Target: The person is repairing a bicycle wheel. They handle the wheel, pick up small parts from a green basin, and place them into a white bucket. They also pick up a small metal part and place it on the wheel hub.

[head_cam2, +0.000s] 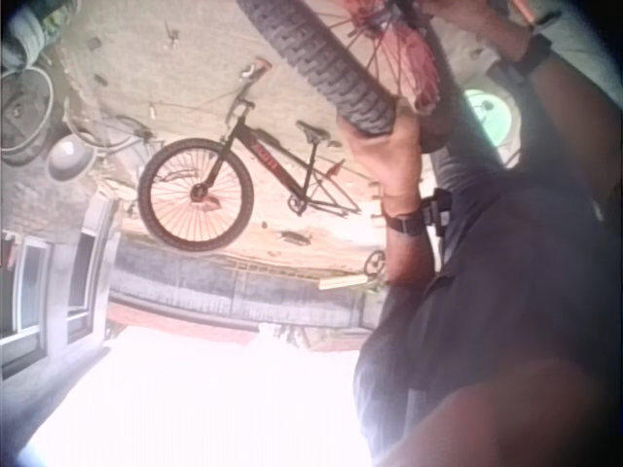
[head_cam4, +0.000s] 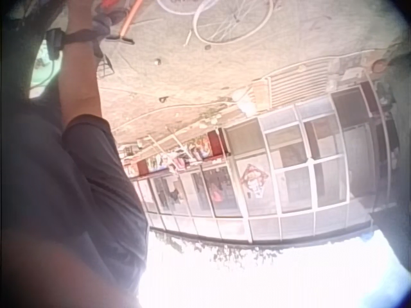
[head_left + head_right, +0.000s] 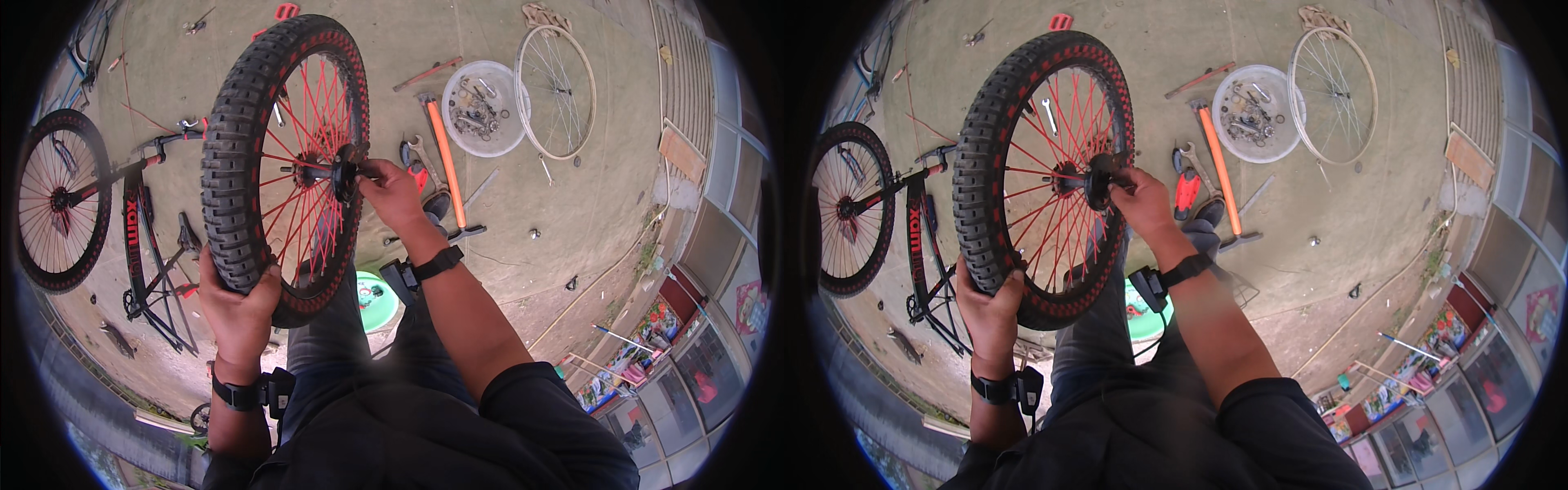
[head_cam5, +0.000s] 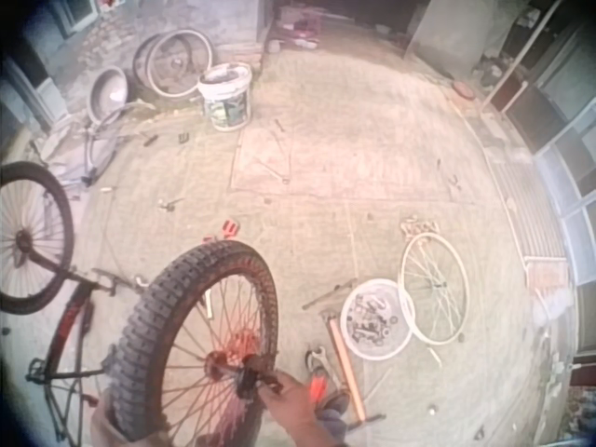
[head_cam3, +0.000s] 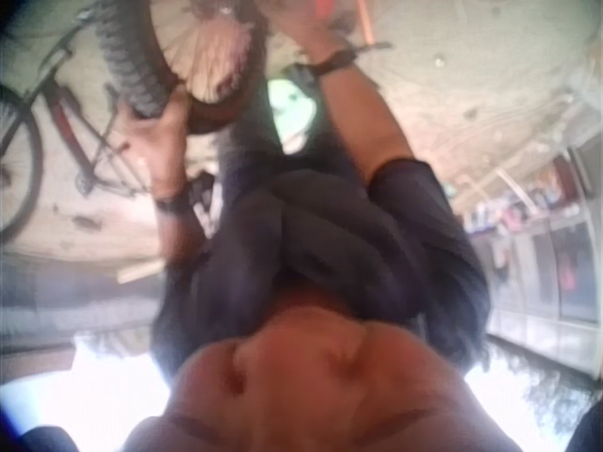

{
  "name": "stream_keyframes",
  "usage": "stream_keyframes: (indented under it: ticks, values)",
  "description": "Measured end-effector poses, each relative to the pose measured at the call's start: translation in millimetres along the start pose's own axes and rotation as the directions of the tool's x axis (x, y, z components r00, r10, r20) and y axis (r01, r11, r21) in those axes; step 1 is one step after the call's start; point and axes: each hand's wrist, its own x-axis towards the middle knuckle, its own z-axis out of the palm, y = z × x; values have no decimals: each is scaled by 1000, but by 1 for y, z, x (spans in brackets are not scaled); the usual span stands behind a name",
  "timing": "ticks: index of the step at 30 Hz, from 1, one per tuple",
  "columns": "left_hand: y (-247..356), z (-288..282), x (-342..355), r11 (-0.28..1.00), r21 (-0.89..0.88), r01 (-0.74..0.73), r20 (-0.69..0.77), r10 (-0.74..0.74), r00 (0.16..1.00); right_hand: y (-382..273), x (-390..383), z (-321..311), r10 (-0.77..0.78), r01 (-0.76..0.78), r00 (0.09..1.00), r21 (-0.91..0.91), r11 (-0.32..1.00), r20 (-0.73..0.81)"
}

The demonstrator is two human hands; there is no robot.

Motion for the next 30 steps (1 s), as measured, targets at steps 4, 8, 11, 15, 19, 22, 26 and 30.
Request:
stream_keyframes:
  ticks: [4,8,11,15,19,22,26,30]
  values:
    - [-1,1,2,999,17,-28,6,28,1000,-4,-2,0,10,-11,999,-34,999,-31]
    - [1,2,3,999,26,-28,-5,28,1000,-5,-2,-5,16,-17,999,-29,999,-33]
    - [3,2,4,1000,20,-5,-4,5,1000,-7,-3,-13,77,-76,997,41,996,-20]
    - [5,2,5,1000,18,6,6,-6,1000,-17,-11,-31,165,-177,982,151,972,86]
    - [3,2,5,1000,29,12,6,-12,1000,-24,-18,-41,228,-259,965,342,903,130]
    - [2,2,5,998,54,21,6,-22,1000,-27,-21,-49,221,-301,954,601,741,204]
    - [0,1,6,997,69,-15,1,15,1000,-40,-30,-58,127,-319,945,756,571,303]
    - [-2,-1,6,997,77,-9,-7,9,1000,-60,-36,-60,0,-293,938,792,536,347]
